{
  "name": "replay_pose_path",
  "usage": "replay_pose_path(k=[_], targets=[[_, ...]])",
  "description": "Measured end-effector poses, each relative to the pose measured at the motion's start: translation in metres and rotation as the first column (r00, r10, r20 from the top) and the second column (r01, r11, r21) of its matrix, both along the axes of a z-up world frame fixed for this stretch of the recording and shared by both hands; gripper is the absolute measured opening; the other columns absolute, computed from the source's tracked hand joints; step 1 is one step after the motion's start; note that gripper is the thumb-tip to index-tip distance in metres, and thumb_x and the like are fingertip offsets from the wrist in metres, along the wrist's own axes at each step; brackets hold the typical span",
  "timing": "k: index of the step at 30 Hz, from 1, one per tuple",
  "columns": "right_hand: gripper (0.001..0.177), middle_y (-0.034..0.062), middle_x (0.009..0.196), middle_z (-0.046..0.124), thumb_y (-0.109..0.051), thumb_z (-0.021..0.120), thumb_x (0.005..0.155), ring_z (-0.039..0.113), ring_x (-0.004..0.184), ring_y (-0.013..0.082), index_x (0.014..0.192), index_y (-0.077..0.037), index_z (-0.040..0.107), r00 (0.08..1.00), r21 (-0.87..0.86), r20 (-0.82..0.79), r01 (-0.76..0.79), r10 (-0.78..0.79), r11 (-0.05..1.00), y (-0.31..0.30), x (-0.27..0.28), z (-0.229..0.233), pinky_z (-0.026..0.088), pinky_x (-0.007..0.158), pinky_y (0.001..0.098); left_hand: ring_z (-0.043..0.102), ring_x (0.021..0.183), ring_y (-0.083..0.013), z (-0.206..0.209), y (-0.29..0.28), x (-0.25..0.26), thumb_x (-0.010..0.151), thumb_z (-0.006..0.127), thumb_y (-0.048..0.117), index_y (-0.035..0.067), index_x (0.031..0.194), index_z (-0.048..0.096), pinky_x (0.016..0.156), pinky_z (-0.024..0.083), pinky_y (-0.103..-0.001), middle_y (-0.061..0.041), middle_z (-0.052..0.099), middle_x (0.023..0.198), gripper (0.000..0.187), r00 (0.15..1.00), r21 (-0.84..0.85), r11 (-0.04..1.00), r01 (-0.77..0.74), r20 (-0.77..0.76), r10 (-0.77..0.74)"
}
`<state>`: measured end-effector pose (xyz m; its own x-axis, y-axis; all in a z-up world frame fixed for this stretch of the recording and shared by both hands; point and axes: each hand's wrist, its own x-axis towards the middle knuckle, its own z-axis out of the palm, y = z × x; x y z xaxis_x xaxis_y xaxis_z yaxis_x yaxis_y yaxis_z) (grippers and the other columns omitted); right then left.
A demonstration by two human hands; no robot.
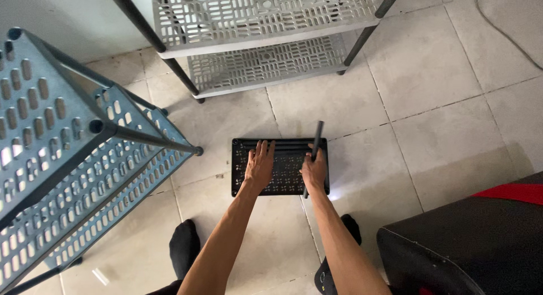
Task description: The person sits on the floor assembling a small blue plastic shelving rack. They insert metal leg tubes into the corner sockets of the perforated shelves, press the shelves together, flip and reposition the unit, then begin fitting tubes into a black tray piece on the floor.
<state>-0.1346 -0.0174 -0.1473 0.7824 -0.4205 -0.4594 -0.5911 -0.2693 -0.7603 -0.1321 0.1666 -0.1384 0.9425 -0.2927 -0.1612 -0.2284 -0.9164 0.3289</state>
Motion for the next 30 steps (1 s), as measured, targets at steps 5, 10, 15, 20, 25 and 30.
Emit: replay_pose_path(k=[5,10,15,20,25,30], targets=[[0.034,0.0091,0.110,0.058,-0.010,0.046,0.103,0.065,0.073,0.0161,0.137,-0.013,0.051,0.976,0.363,0.026,0.191,-0.215,0.912,-0.011,-0.006,-0.003,0.059,0.062,0.0369,0.041,0.138,-0.0367,-0.027,-0.012,0.009,0.075,0.075,0.002,-0.002,0.147,0.042,0.106,0.039,-0.049,-0.022,0.042,0.149,0.080,0.995,0.159,0.987,0.012,0.092,-0.027],[0.036,0.0080,0.107,0.059,-0.009,0.048,0.101,0.067,0.068,0.0149,0.136,-0.015,0.049,0.959,0.430,-0.038,0.268,-0.279,0.862,-0.017,-0.006,-0.010,0.057,0.060,0.0348,0.047,0.129,-0.0344,-0.042,-0.023,0.011,0.082,0.072,0.010,-0.001,0.141,0.049,0.105,0.040,-0.048,-0.019,0.051,0.137,0.063,0.986,0.252,0.964,-0.084,0.160,0.044],[0.029,0.0053,0.092,0.068,-0.010,0.049,0.101,0.059,0.058,0.0150,0.129,-0.013,0.053,0.971,0.387,0.056,0.195,-0.234,0.901,-0.014,-0.008,-0.002,0.046,0.051,0.0302,0.052,0.125,-0.0287,-0.045,-0.022,0.009,0.082,0.075,0.010,0.008,0.132,0.052,0.103,0.042,-0.051,-0.012,0.055,0.128,0.056,0.988,0.308,0.951,-0.037,-0.129,0.080],[0.015,0.0030,0.074,0.067,-0.013,0.055,0.099,0.050,0.052,0.0123,0.108,-0.011,0.067,0.997,0.270,0.004,0.078,-0.082,0.960,-0.011,-0.014,0.003,0.039,0.047,0.0322,0.057,0.122,-0.0295,-0.025,0.006,-0.012,0.078,0.079,0.009,0.006,0.132,0.048,0.100,0.046,-0.051,-0.014,0.056,0.125,0.063,0.992,0.281,0.957,-0.069,-0.083,0.096],[0.010,0.0036,0.073,0.069,-0.013,0.068,0.091,0.060,0.062,0.0120,0.087,-0.008,0.076,0.961,0.028,0.089,-0.265,0.262,0.964,0.012,-0.023,-0.002,0.045,0.056,0.0333,0.060,0.112,-0.0360,0.014,0.042,-0.021,0.081,0.076,0.011,0.002,0.130,0.047,0.092,0.047,-0.053,-0.018,0.057,0.120,0.058,0.981,0.037,0.980,-0.195,0.014,0.194],[0.011,0.0024,0.080,0.075,-0.015,0.070,0.085,0.072,0.077,0.0169,0.092,-0.012,0.079,0.877,0.060,0.102,-0.477,0.470,0.877,0.041,-0.048,0.017,0.055,0.068,0.0334,0.065,0.106,-0.0358,0.041,0.087,-0.032,0.085,0.070,0.010,0.005,0.124,0.049,0.091,0.049,-0.051,-0.017,0.063,0.113,0.044,0.939,0.057,0.938,-0.342,-0.017,0.344]])
